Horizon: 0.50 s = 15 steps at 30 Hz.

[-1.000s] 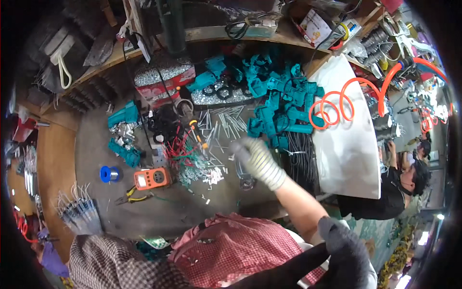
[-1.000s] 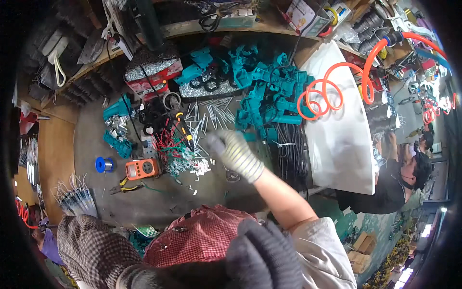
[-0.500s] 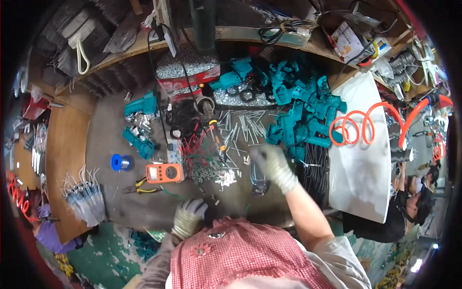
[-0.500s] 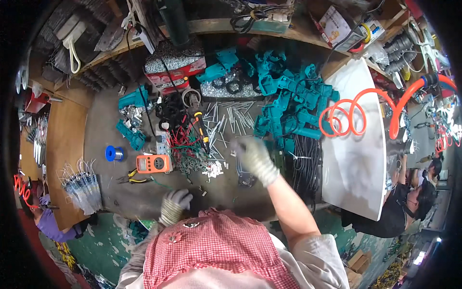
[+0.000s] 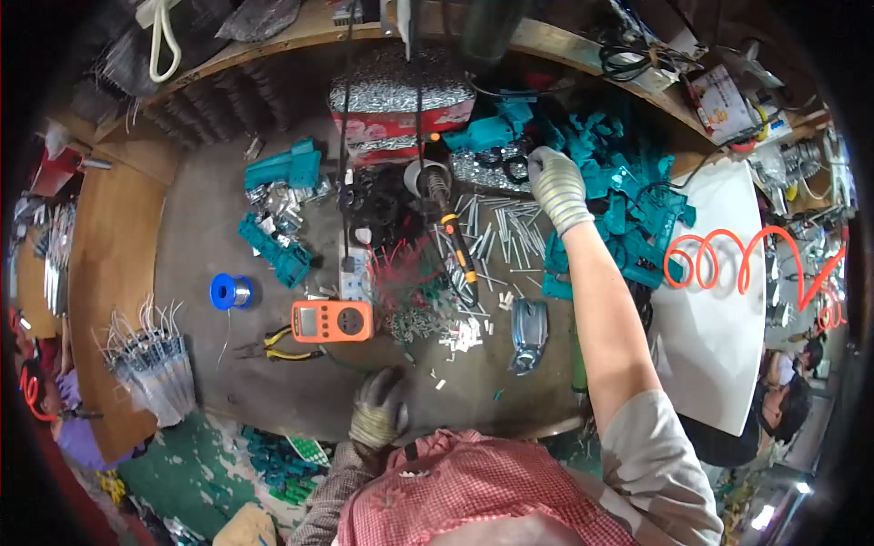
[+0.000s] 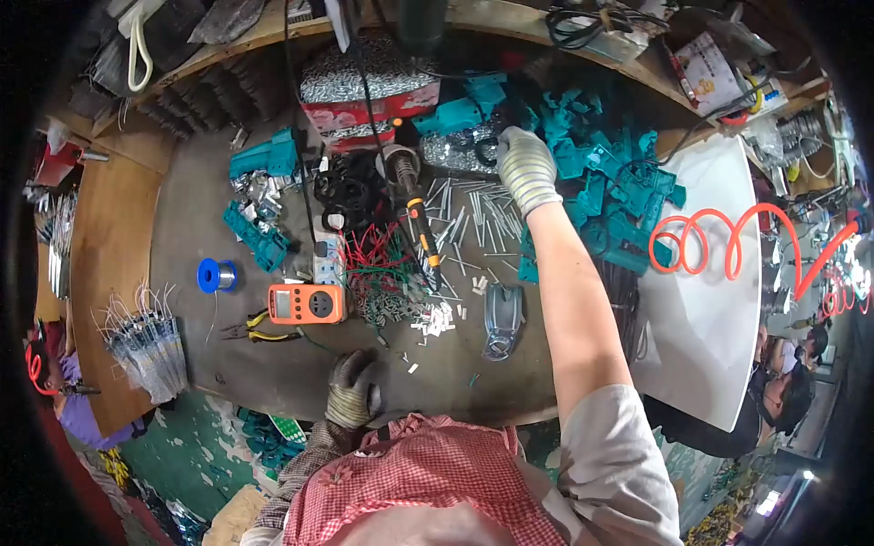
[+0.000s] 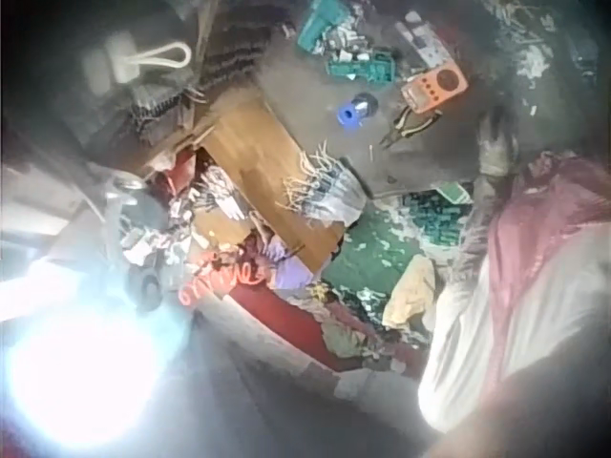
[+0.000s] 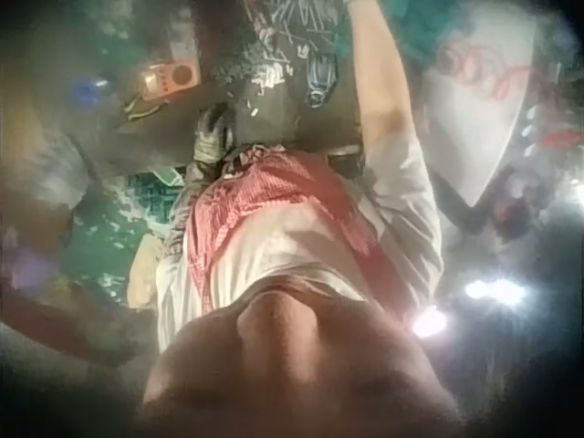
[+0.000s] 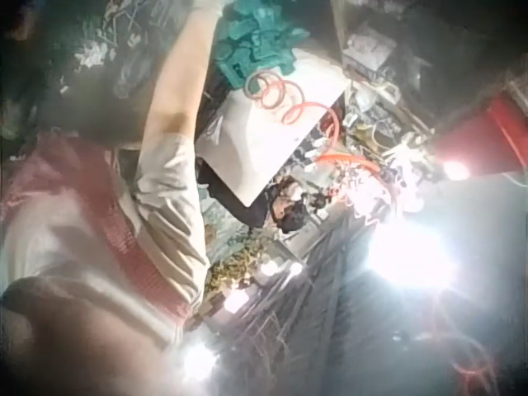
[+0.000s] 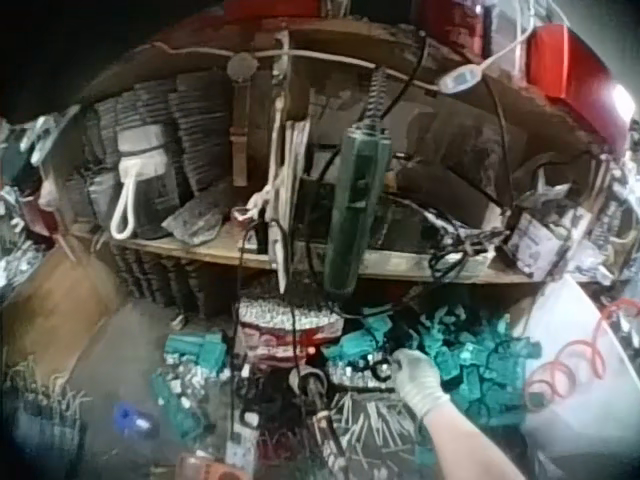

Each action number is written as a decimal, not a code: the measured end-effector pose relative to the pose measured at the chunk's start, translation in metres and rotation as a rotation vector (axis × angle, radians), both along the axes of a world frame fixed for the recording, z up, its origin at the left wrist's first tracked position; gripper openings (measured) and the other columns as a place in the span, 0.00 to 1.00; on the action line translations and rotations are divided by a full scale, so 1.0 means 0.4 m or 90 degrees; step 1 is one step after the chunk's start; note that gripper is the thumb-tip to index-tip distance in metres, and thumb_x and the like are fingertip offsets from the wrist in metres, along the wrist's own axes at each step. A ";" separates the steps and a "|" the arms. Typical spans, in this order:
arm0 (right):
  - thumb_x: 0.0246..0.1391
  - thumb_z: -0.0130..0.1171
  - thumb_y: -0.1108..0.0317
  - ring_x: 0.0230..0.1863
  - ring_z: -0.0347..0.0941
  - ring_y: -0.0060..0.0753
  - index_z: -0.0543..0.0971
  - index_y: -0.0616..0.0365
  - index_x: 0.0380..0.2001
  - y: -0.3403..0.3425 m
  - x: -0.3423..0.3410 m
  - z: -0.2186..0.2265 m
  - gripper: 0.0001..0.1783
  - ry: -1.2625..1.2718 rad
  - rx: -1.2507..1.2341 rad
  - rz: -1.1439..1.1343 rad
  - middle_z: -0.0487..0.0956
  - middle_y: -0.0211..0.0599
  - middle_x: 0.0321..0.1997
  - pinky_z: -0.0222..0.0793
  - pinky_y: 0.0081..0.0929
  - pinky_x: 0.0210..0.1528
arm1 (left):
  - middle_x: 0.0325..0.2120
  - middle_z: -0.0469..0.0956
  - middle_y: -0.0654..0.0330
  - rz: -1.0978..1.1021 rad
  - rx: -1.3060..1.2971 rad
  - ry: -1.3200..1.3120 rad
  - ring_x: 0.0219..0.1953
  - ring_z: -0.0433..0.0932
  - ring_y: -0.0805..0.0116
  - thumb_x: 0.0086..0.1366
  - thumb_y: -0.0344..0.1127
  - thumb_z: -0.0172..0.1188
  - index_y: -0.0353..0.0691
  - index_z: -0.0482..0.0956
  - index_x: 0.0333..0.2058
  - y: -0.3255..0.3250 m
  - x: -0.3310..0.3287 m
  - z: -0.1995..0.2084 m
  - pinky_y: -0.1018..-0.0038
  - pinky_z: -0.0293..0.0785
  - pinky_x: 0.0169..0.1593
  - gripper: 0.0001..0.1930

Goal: The person assembles electrical components by soldering wires to circuit components with a soldering iron, then installs the components into plastic housings using a power screwdriver.

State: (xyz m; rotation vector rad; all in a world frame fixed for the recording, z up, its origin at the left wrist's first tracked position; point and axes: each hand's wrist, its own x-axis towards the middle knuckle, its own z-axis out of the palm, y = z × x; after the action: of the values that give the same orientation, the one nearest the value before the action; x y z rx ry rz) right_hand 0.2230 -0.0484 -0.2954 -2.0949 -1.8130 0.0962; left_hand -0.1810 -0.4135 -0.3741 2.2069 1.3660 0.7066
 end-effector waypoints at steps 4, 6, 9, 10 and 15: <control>0.64 0.63 0.59 0.51 0.85 0.61 0.90 0.53 0.43 0.018 -0.119 0.037 0.13 -0.010 -0.146 0.018 0.88 0.53 0.46 0.81 0.51 0.56 | 0.62 0.75 0.46 -0.010 -0.008 0.012 0.62 0.74 0.37 0.58 0.36 0.63 0.41 0.80 0.60 -0.007 -0.026 -0.021 0.40 0.72 0.65 0.29; 0.62 0.67 0.58 0.49 0.86 0.59 0.90 0.53 0.43 -0.007 -0.169 0.041 0.13 0.199 -0.055 0.138 0.88 0.53 0.44 0.81 0.48 0.55 | 0.64 0.74 0.45 -0.011 -0.008 0.021 0.61 0.75 0.36 0.57 0.35 0.64 0.42 0.80 0.60 -0.009 -0.030 -0.020 0.40 0.73 0.64 0.29; 0.60 0.72 0.56 0.50 0.87 0.53 0.86 0.49 0.54 0.017 -0.289 0.086 0.21 0.243 -0.049 0.205 0.89 0.50 0.46 0.80 0.44 0.55 | 0.61 0.75 0.44 -0.002 -0.026 0.023 0.60 0.76 0.37 0.54 0.32 0.66 0.41 0.83 0.57 -0.023 -0.042 -0.020 0.40 0.74 0.64 0.28; 0.59 0.73 0.55 0.51 0.87 0.51 0.84 0.47 0.58 0.023 -0.358 0.120 0.25 0.236 -0.077 0.218 0.89 0.48 0.47 0.80 0.43 0.55 | 0.61 0.74 0.43 0.001 -0.022 0.044 0.59 0.76 0.37 0.55 0.33 0.66 0.42 0.82 0.57 -0.042 -0.058 -0.035 0.41 0.74 0.63 0.27; 0.55 0.72 0.59 0.51 0.85 0.53 0.88 0.43 0.45 0.109 -0.335 0.086 0.14 -0.029 0.036 0.246 0.88 0.43 0.45 0.80 0.44 0.54 | 0.57 0.75 0.43 -0.033 0.018 0.002 0.57 0.77 0.37 0.57 0.33 0.66 0.41 0.82 0.56 -0.001 -0.010 -0.041 0.42 0.76 0.60 0.26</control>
State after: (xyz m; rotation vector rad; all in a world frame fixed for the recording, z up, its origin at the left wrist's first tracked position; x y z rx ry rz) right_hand 0.0892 -0.0049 -0.2609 -1.6986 -2.1991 0.0948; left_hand -0.1849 -0.4138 -0.3907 2.2576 1.3042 0.7073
